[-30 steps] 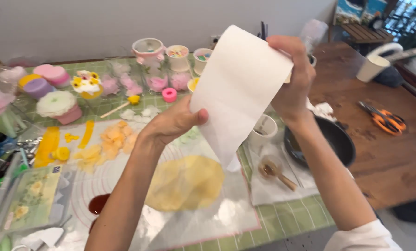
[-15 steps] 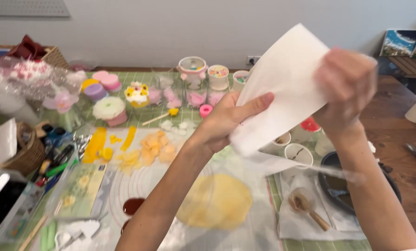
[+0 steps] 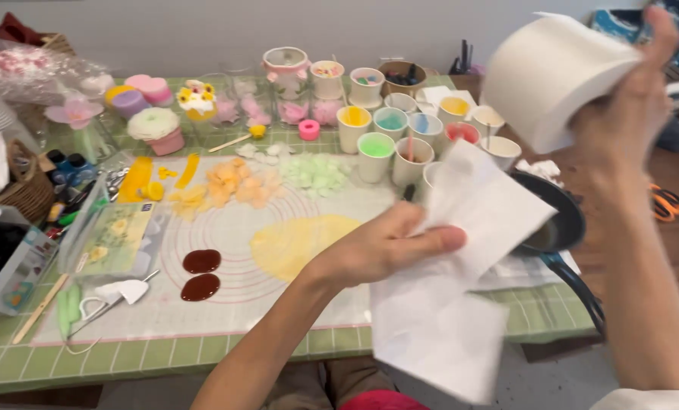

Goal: The recorder adds liquid dye to melted wax in a paper cup and stirs it with a stick.

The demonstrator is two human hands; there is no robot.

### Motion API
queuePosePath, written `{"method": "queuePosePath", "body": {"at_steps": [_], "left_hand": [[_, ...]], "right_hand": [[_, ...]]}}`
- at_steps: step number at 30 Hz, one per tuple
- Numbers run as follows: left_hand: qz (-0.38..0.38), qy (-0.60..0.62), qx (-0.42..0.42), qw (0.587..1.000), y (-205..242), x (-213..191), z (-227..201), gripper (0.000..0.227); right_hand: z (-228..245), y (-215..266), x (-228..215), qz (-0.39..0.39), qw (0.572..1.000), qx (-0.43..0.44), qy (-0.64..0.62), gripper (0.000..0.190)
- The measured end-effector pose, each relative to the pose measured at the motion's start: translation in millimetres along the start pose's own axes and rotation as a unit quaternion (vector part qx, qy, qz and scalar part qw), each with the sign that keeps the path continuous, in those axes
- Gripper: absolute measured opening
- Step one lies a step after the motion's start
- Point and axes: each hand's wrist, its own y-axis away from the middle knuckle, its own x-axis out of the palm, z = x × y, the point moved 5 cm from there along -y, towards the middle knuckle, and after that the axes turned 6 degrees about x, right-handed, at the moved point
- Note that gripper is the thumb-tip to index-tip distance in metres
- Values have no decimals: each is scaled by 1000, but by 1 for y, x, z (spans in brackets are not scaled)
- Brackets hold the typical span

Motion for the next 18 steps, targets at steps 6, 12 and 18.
{"method": "queuePosePath", "body": {"at_steps": [6,12,18], "left_hand": [[-217,279,-5,936,-11,-5,-2,42],[-231,354,-10,906,-31,20,45,39],[-290,325,-31,900,-33,29,60,34]], "right_hand": [[-275,134,3,288,880,355,126,92],[-299,235,-23,403,710,533,222,80],[-259,248,-35,444,665,541,262,75]]}}
